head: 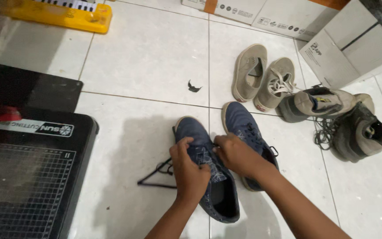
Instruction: The person sits on the floor and laces a pair of blue sneakers. They thread the laces through the eyelets, pull them tight, and tie a knot on each shoe.
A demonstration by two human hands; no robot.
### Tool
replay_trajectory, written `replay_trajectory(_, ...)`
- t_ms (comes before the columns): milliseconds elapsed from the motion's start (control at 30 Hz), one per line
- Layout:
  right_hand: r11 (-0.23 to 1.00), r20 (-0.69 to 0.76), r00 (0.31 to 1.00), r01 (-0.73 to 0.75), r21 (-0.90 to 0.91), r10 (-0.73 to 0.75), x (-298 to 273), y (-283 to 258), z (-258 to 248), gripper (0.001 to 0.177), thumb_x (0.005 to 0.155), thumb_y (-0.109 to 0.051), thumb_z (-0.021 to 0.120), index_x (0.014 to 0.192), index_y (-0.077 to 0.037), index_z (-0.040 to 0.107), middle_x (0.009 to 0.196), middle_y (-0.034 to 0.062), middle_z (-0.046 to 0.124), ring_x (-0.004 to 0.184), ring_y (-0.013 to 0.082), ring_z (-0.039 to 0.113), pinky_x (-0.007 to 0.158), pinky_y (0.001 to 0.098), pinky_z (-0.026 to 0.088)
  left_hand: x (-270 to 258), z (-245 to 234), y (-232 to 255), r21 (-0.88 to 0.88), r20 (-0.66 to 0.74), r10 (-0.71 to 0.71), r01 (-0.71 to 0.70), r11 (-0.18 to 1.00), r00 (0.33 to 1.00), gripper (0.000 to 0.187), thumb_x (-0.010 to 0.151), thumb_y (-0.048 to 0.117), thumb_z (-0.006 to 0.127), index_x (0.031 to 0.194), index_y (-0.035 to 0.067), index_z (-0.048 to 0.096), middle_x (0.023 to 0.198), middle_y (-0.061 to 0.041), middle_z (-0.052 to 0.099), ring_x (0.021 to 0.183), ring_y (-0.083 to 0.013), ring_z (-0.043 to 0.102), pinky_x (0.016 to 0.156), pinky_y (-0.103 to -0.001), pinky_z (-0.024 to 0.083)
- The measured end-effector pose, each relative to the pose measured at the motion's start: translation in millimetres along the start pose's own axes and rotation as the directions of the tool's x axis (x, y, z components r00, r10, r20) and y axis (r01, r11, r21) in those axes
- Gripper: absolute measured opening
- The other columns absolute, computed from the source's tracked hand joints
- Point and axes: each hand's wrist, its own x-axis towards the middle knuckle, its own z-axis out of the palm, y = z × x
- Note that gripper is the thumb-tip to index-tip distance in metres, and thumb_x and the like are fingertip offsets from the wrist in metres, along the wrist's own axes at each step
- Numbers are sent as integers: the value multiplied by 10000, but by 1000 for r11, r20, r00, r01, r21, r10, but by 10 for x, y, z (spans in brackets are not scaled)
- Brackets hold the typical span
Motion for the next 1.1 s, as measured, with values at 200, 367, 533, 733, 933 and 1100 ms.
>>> replay_trajectory(200,997,-104,994,31,77,-23,143,6,285,153,916,-164,683,907,-19,729,797,187,699,772,377,626,702,476,494,-28,-226,35,33,-19,-79,80,996,997,771,635,-101,718,1323,106,440,1308,-165,434,1198,-382,548,956,-435,508)
replay_trajectory(367,995,-198,977,-69,71,82,41,299,194,118,874,-123,704,907,-16,743,790,204,677,739,373,626,681,466,500,24,-186,3,55,-55,-101,104,993,993,774,648,-111,692,1339,116,428,1351,-172,444,1259,-415,523,1010,-464,475)
replay_trajectory(533,990,-416,905,-125,-57,90,-78,648,-166,92,904,-76,698,901,14,717,769,211,656,747,393,604,703,484,483,72,-202,-52,38,-38,-147,148,988,988,735,667,-80,690,1330,106,433,1379,-165,463,1280,-406,517,1033,-464,469)
replay_trajectory(733,972,-401,900,-222,-83,171,40,617,-158,155,913,-137,688,978,-3,730,924,211,698,905,404,615,833,485,492,175,-212,-175,110,121,46,-59,992,992,832,650,20,780,1401,46,425,1399,-201,464,1316,-430,485,1074,-478,426)
replay_trajectory(933,989,-125,988,107,107,-93,431,36,55,286,863,-244,751,1078,-56,749,1101,118,726,1026,339,609,917,445,470,305,-253,-274,158,158,-182,157,975,970,954,654,438,875,1390,18,438,1355,-211,490,1238,-362,557,996,-439,488)
replay_trajectory(1100,983,86,988,140,-119,-131,696,-253,328,154,767,-215,757,818,-70,758,919,79,685,961,296,607,821,442,472,458,-333,-400,216,183,-346,305,927,920,1071,670,536,812,1442,-91,414,1292,-242,588,1192,-356,630,996,-416,518)
